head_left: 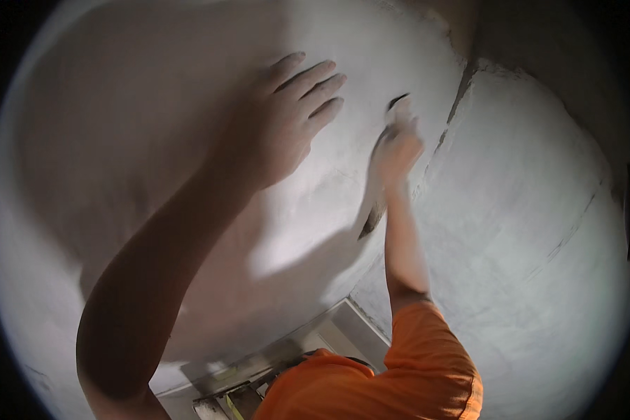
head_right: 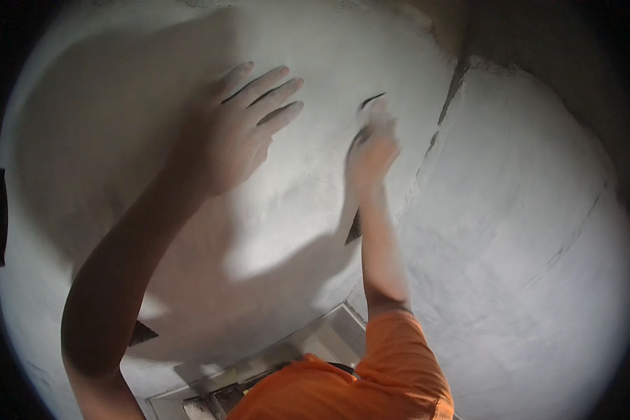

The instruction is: The person sands the surface of a white wall around a rectangular opening using a piece of sandpaper held by hand. The person also climbs up and down a wooden ladder to reach different sections of the wall.

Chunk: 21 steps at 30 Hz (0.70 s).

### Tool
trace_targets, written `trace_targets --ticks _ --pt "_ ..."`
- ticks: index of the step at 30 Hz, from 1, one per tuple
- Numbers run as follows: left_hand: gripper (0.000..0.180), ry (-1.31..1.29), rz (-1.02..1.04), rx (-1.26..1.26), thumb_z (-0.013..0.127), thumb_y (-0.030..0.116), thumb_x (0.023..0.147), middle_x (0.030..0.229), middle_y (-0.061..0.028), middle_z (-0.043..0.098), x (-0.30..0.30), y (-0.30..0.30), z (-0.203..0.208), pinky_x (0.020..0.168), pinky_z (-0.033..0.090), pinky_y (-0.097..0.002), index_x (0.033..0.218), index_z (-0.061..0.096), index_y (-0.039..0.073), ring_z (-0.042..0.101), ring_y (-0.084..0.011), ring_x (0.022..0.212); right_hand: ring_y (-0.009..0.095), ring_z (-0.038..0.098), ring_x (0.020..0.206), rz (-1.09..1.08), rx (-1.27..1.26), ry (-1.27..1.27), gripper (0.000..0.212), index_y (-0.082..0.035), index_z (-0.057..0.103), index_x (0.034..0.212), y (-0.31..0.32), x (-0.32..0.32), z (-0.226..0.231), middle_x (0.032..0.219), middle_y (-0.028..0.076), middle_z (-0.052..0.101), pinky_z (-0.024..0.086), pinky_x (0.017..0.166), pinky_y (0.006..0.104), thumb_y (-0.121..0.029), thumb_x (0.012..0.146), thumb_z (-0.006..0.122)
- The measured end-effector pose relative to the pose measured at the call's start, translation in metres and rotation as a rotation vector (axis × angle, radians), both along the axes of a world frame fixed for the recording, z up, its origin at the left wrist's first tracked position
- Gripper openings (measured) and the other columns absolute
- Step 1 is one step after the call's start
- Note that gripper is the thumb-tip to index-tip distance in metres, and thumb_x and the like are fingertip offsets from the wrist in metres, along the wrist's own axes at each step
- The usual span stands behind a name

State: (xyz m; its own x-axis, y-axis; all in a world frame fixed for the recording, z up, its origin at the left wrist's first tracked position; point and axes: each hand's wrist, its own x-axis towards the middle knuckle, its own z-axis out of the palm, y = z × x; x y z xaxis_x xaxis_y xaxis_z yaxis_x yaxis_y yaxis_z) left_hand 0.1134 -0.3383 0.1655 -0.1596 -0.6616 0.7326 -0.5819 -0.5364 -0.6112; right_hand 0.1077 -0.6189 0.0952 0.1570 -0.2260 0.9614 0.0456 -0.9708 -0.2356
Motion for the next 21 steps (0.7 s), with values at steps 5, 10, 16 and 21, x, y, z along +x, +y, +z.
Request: trace_targets --ticks 5,10,16,21 --pt "0.048 -0.098 0.162 0.058 0.066 0.024 0.094 0.159 -0.0011 0.056 0.005 -0.011 0.013 0.132 0.023 -0.0463 0.141 0.068 0.015 0.042 -0.0194 0.153 0.047 0.070 0.114 0.017 0.055 0.164 0.053 0.004 0.067 0.137 0.017 -0.016 0.017 0.128 0.032 0.068 0.057 0.092 0.0499 0.004 0.084 0.064" --pt "0.051 -0.133 0.245 0.077 0.063 0.030 0.097 0.164 -0.0001 0.051 0.010 -0.009 0.026 0.132 0.022 -0.0450 0.145 0.065 0.016 0.038 -0.0183 0.156 0.044 0.062 0.134 0.195 -0.415 -0.005 0.071 -0.001 0.066 0.141 0.084 -0.014 -0.067 0.146 0.027 0.063 0.055 0.109 0.0483 0.011 0.072 0.064" --pt "0.052 -0.125 0.266 0.081 0.062 0.032 0.100 0.166 -0.0007 0.048 -0.005 -0.026 0.028 0.132 0.022 -0.0441 0.149 0.061 0.016 0.036 -0.0190 0.157 0.044 0.069 0.066 -0.037 0.215 -0.082 0.030 0.008 0.076 0.107 -0.036 0.005 0.020 0.079 0.034 0.068 0.050 0.063 0.0494 0.004 0.083 0.059" --pt "0.053 -0.104 0.239 0.072 0.065 0.032 0.099 0.165 0.0001 0.049 0.009 -0.023 0.028 0.132 0.023 -0.0438 0.149 0.061 0.016 0.038 -0.0193 0.156 0.037 0.077 0.104 0.095 -0.087 0.039 0.059 0.002 0.067 0.140 0.025 -0.012 -0.019 0.131 0.029 0.070 0.062 0.084 0.0375 0.006 0.081 0.064"
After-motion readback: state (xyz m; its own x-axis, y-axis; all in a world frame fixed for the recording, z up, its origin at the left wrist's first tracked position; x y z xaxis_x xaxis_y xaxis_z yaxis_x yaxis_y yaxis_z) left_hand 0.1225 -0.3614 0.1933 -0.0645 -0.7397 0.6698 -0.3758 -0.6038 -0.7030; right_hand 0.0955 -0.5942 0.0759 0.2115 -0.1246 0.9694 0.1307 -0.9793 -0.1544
